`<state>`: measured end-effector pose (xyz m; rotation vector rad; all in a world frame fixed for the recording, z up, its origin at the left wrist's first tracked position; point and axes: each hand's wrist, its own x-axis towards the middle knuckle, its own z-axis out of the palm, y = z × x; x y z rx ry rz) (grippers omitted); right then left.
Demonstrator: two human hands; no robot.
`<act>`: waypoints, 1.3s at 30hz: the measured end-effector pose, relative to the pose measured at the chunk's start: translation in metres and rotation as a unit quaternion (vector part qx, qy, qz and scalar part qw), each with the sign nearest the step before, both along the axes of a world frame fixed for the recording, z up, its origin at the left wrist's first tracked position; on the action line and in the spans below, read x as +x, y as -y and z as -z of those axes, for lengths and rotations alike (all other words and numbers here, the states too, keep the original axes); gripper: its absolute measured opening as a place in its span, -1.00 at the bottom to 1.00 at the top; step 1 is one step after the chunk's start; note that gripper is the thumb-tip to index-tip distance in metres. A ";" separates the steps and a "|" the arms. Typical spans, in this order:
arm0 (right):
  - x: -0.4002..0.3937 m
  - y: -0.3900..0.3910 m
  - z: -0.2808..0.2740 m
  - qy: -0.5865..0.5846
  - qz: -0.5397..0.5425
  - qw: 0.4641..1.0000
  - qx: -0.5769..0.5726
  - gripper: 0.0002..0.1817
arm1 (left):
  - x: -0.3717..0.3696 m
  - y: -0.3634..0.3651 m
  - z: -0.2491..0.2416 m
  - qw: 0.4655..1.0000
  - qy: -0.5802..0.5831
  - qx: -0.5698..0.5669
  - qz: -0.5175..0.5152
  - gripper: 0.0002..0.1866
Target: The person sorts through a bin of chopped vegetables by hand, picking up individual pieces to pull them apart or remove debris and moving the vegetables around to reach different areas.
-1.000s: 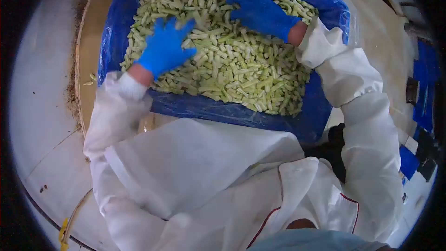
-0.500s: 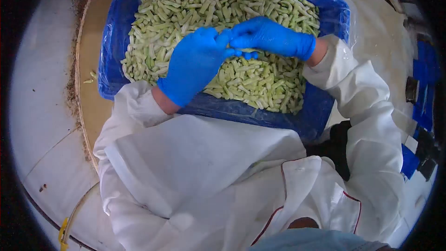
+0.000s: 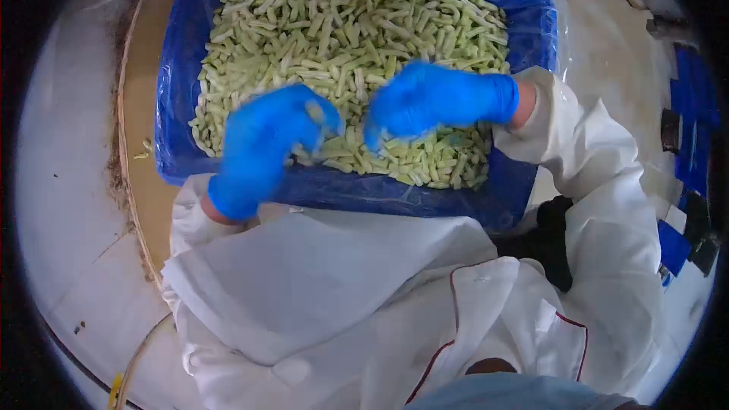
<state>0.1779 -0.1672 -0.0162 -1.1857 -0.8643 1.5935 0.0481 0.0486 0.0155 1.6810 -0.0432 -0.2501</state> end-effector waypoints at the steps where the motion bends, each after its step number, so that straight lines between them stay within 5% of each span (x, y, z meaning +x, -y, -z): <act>1: 0.012 -0.002 0.007 0.008 0.074 0.996 -0.051 -0.74 | 0.005 -0.005 0.011 0.995 0.009 0.024 -0.101 -0.84; 2: 0.021 -0.002 0.015 0.016 0.147 0.984 -0.102 -0.72 | 0.008 -0.012 0.022 0.991 -0.020 0.032 -0.127 -0.84; 5: 0.027 0.005 0.056 -0.164 0.259 0.952 -0.023 -0.65 | 0.012 -0.023 0.042 0.981 -0.090 0.032 -0.170 -0.82; 10: 0.019 0.000 0.043 -0.089 0.257 0.956 -0.111 -0.61 | 0.014 -0.024 0.044 0.979 -0.135 -0.038 -0.151 -0.77; 15: 0.019 -0.003 0.036 -0.030 0.200 0.973 -0.114 -0.55 | 0.011 -0.033 0.076 0.989 -0.063 -0.048 -0.127 -0.73; 18: 0.007 -0.005 0.046 -0.114 0.235 0.963 -0.067 -0.55 | 0.010 -0.041 0.102 0.993 -0.046 -0.026 -0.103 -0.78; 20: 0.001 -0.005 0.044 -0.113 0.226 0.966 -0.054 -0.58 | 0.009 -0.030 0.074 0.990 -0.072 -0.042 -0.116 -0.80; 26: -0.012 -0.001 0.043 0.068 0.109 0.982 -0.141 -0.67 | 0.005 -0.019 0.064 0.979 -0.178 0.091 -0.036 -0.76; 29: -0.027 0.002 0.043 0.079 0.080 0.989 -0.099 -0.72 | -0.006 -0.018 0.075 0.956 0.031 0.290 0.015 -0.76; 32: -0.038 0.005 0.048 0.164 0.047 0.981 -0.088 -0.74 | -0.014 -0.013 0.088 0.943 0.099 0.307 0.083 -0.82; 35: -0.035 0.002 0.049 0.234 0.033 0.971 -0.047 -0.66 | -0.026 0.013 0.072 0.968 0.001 0.221 0.116 -0.70; 38: -0.027 0.000 0.045 0.230 0.029 0.970 -0.077 -0.62 | -0.025 0.016 0.054 0.911 -0.011 0.406 0.067 -0.50; 39: -0.027 -0.001 0.043 0.182 0.027 0.980 -0.073 -0.64 | -0.025 0.018 0.054 0.927 -0.001 0.368 0.068 -0.47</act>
